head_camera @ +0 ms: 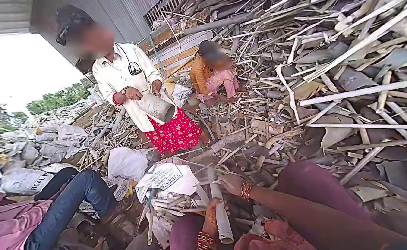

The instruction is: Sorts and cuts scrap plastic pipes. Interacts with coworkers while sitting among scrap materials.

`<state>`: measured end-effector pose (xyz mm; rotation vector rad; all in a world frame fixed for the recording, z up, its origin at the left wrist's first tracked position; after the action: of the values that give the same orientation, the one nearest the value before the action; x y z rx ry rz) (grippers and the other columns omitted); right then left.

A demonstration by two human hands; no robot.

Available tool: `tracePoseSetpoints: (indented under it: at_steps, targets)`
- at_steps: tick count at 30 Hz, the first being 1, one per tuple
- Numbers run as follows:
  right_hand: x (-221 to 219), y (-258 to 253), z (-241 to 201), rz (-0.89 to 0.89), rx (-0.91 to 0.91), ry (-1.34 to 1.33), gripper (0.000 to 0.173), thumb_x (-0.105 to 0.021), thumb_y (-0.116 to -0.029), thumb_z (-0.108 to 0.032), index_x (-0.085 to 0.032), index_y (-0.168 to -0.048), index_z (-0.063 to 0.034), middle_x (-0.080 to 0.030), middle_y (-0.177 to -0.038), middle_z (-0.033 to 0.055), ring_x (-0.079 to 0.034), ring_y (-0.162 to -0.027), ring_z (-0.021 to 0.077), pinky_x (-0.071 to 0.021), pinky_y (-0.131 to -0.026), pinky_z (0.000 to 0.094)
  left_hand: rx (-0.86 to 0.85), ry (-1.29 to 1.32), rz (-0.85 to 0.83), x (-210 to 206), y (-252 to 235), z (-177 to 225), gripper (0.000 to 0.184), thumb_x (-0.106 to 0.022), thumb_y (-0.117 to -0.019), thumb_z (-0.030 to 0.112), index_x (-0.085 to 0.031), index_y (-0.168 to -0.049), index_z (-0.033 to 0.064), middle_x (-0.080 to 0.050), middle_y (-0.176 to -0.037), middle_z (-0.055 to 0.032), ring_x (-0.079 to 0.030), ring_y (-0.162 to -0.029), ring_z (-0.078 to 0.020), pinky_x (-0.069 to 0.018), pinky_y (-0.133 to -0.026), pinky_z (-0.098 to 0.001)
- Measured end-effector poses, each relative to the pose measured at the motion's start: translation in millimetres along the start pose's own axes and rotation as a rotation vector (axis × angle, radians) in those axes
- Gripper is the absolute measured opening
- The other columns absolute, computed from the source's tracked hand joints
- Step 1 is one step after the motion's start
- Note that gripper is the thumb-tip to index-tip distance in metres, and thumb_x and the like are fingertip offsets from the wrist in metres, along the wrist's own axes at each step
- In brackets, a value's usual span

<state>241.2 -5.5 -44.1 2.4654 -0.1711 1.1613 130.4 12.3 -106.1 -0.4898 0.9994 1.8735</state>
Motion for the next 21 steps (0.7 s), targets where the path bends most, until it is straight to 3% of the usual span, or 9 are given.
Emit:
tracePoseSetpoints:
  at_steps: [5,9,15,21]
  targets:
    - [5.8,8.3,3.3,-0.029,0.003,0.026,0.042,-0.036,-0.1135,-0.026,-0.059,-0.132,0.0041,-0.064,-0.127,0.0295,-0.061,-0.125,0.0436,-0.0445,-0.106,0.0584,0.043,-0.084,0.134,-5.3,5.9,-5.6,0.027,-0.032,-0.1012,0.008,-0.055,-0.088,0.0046,-0.063,-0.065,-0.0055,-0.063,-0.052,-0.0127,-0.0545,-0.049,-0.0244]
    - [12.3,11.1,6.6,0.002,-0.001,0.019,0.043,-0.035,-0.1136,-0.027,-0.059,-0.132,0.0036,-0.065,-0.125,0.0295,-0.062,-0.123,0.0435,-0.0455,-0.105,0.0582,0.057,0.016,0.029,-13.3,-1.6,-9.9,0.026,-0.032,-0.1011,0.013,-0.055,-0.09,0.0052,-0.066,-0.07,-0.0065,-0.066,-0.057,-0.0137,-0.0572,-0.053,-0.0255]
    - [29.7,16.6,6.7,0.061,-0.031,-0.039,0.042,-0.036,-0.1137,-0.026,-0.057,-0.135,0.0044,-0.064,-0.128,0.03,-0.061,-0.125,0.0435,-0.0444,-0.107,0.0571,-0.039,-0.053,0.108,-58.4,13.9,12.3,0.027,-0.031,-0.1059,0.013,-0.053,-0.092,0.0058,-0.063,-0.07,-0.0049,-0.065,-0.057,-0.012,-0.056,-0.053,-0.0234]
    - [31.3,12.7,9.7,0.096,-0.016,-0.052,0.041,-0.039,-0.113,-0.025,-0.054,-0.137,0.005,-0.064,-0.127,0.0299,-0.061,-0.124,0.0427,-0.0449,-0.108,0.0557,-0.032,-0.043,0.142,-61.9,8.6,10.3,0.024,-0.033,-0.1041,0.011,-0.053,-0.091,0.0064,-0.062,-0.069,-0.0043,-0.062,-0.055,-0.0114,-0.0546,-0.052,-0.0231]
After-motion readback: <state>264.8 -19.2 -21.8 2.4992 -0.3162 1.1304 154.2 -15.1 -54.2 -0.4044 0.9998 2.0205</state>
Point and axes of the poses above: each hand's wrist, its own y-axis away from the middle knuckle, its own x-axis out of the back of the hand, z = x × y, the point moved 10 cm from there along -y, towards the middle knuckle
